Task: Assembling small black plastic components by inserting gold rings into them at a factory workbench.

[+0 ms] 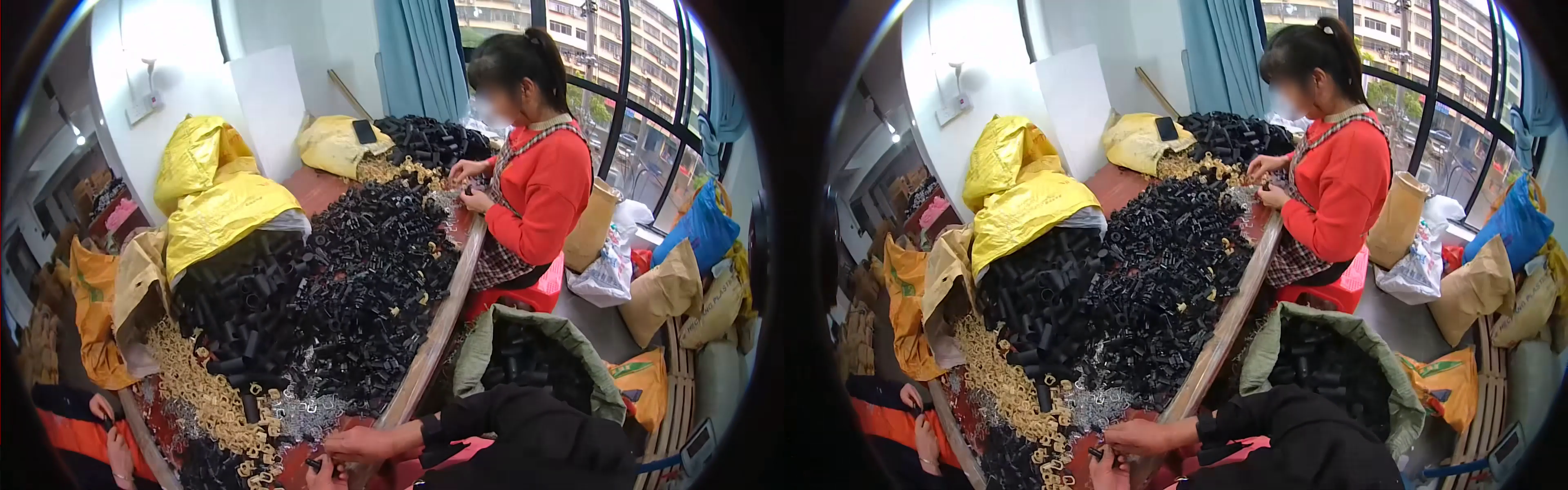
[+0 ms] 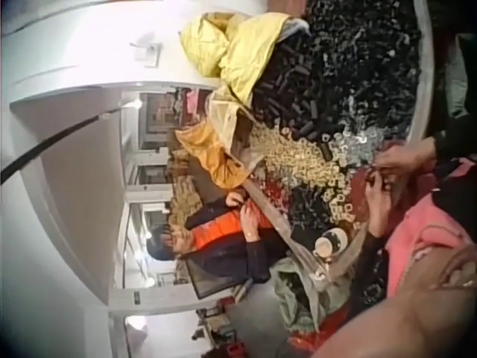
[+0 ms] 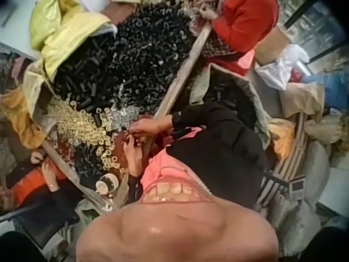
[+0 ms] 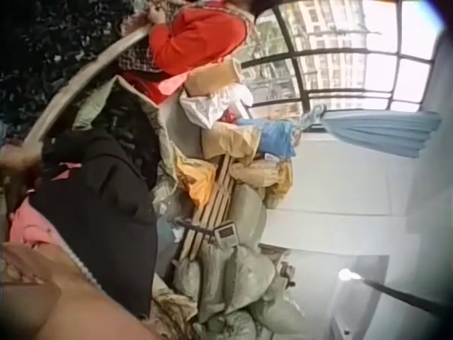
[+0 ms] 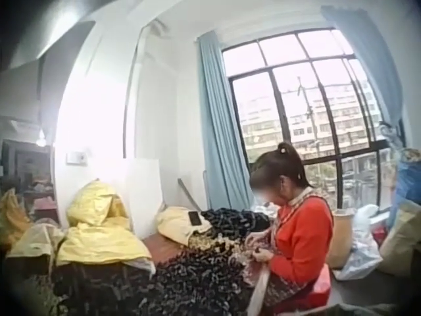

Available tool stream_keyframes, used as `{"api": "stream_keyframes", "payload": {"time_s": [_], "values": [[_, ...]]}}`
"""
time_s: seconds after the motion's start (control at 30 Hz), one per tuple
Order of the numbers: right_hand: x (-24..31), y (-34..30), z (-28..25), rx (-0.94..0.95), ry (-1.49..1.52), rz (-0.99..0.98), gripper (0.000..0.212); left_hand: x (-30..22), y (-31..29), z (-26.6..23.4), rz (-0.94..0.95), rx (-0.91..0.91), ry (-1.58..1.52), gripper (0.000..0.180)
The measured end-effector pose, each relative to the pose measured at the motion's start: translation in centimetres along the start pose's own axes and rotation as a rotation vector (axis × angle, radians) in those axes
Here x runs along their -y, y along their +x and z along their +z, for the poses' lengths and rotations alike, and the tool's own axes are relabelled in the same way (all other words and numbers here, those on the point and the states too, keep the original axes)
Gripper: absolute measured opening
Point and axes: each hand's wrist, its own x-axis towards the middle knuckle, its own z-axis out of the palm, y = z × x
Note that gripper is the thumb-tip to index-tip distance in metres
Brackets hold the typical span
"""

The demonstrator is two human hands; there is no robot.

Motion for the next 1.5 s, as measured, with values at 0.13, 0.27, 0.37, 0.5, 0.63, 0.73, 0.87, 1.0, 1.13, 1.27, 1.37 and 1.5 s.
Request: {"api": "stream_keyframes", "payload": {"time_s": [0.13, 0.27, 0.37, 0.5, 0.63, 0.73, 0.87, 1.0, 1.13, 1.27, 1.37, 1.5], "values": [[0.2, -0.4, -0.3, -0.013, 0.042, 0.048, 0.014, -0.1, 0.2, 0.2, 0.029, 0.032, -0.023, 0.011], [0.8, -0.4, -1.1, 0.002, 0.15, 0.144, 0.013, -0.6, -0.5, 1.1, 0.017, 0.03, -0.021, 0.014], [0.9, -0.4, -1.3, 0.03, 0.22, 0.211, 0.013, -0.5, -0.6, 0.8, -0.021, 0.114, -0.226, 0.015], [-0.2, -0.6, -0.5, -0.038, 0.1, 0.077, 0.011, -0.9, -0.8, 1.2, 0.015, 0.089, -0.324, 0.022], [0.8, 0.2, -1.8, 0.002, -0.006, 0.063, 0.011, -0.8, -0.7, 0.0, 0.074, 0.129, -0.155, 0.029], [1.4, 1.2, -1.9, 0.043, -0.189, 0.031, 0.012, -0.8, -1.0, -1.1, 0.031, 0.115, -0.176, 0.03], [2.5, 2.0, -0.7, 0.1, -0.138, 0.07, 0.017, 0.1, -0.9, -3.0, -0.009, 0.115, -0.274, 0.027], [2.8, 2.7, 0.0, 0.177, -0.283, 0.036, 0.018, 0.5, -1.2, -3.3, -0.038, 0.174, -0.342, 0.025], [2.5, 2.7, 0.5, 0.202, -0.349, -0.031, 0.015, 0.2, -1.6, -2.9, -0.06, 0.154, -0.351, 0.025], [2.7, 2.5, 0.5, 0.222, -0.367, -0.058, 0.012, 0.5, -2.0, -2.8, -0.052, 0.174, -0.282, 0.025], [3.3, 2.4, 0.3, 0.271, -0.366, -0.04, 0.013, 1.1, -2.4, -2.8, -0.043, 0.204, -0.209, 0.025], [3.5, 1.9, 0.2, 0.295, -0.366, 0.012, 0.011, 1.2, -3.0, -2.1, -0.079, 0.23, -0.147, 0.026]]}}
